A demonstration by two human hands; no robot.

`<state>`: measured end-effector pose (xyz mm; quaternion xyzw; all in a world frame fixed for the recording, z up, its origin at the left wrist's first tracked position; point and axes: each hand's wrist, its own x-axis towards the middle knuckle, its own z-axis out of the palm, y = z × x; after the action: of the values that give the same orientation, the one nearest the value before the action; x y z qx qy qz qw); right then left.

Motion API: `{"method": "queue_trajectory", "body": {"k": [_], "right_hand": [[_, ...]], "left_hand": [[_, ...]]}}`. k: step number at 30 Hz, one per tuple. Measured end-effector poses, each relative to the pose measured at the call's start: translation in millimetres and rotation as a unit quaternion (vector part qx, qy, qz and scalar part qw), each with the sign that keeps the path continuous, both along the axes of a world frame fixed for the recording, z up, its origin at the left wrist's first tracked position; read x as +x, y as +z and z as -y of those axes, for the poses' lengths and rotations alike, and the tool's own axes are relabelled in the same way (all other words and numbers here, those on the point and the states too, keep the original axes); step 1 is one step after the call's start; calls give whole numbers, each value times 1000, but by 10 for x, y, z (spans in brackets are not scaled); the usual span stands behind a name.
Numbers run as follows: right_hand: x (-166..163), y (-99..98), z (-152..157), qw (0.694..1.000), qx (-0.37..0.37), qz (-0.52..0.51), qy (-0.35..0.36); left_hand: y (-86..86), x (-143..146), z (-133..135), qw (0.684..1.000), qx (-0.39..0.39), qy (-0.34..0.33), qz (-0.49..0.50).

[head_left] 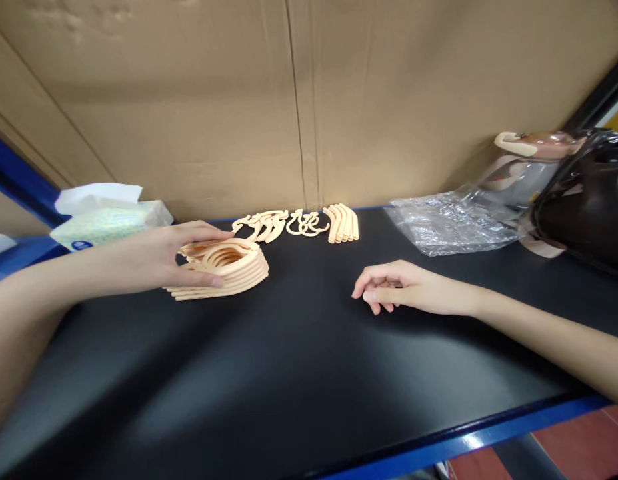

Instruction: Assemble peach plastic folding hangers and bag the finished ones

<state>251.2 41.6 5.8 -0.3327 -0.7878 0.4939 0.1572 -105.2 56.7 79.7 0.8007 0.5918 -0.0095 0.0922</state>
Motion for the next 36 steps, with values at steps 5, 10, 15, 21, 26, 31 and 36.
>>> {"method": "queue_trajectory", "body": {"k": [5,10,15,21,26,31,36], "right_hand": [[-1,-3,-4,1000,-4,2,0],[-4,1,1,1000,0,3,2],[-5,11,10,1000,0,4,0],[-2,-7,5,1000,-4,0,2],[-5,-2,7,1000,-3,4,0],[-3,-1,1,1000,-1,6,2],[2,-11,2,1000,1,5,1]], "left_hand": [[-6,-5,-8,1000,-14,7,5],[12,-13,25,999,-12,31,6],[66,-105,15,997,-2,69,-20],[120,-303,-7,997,17,62,-53],[109,-352,0,993,-20,82,-78],[93,-330,-11,997,-13,61,-55],[84,-315,-4,996,-30,67,-59]]}}
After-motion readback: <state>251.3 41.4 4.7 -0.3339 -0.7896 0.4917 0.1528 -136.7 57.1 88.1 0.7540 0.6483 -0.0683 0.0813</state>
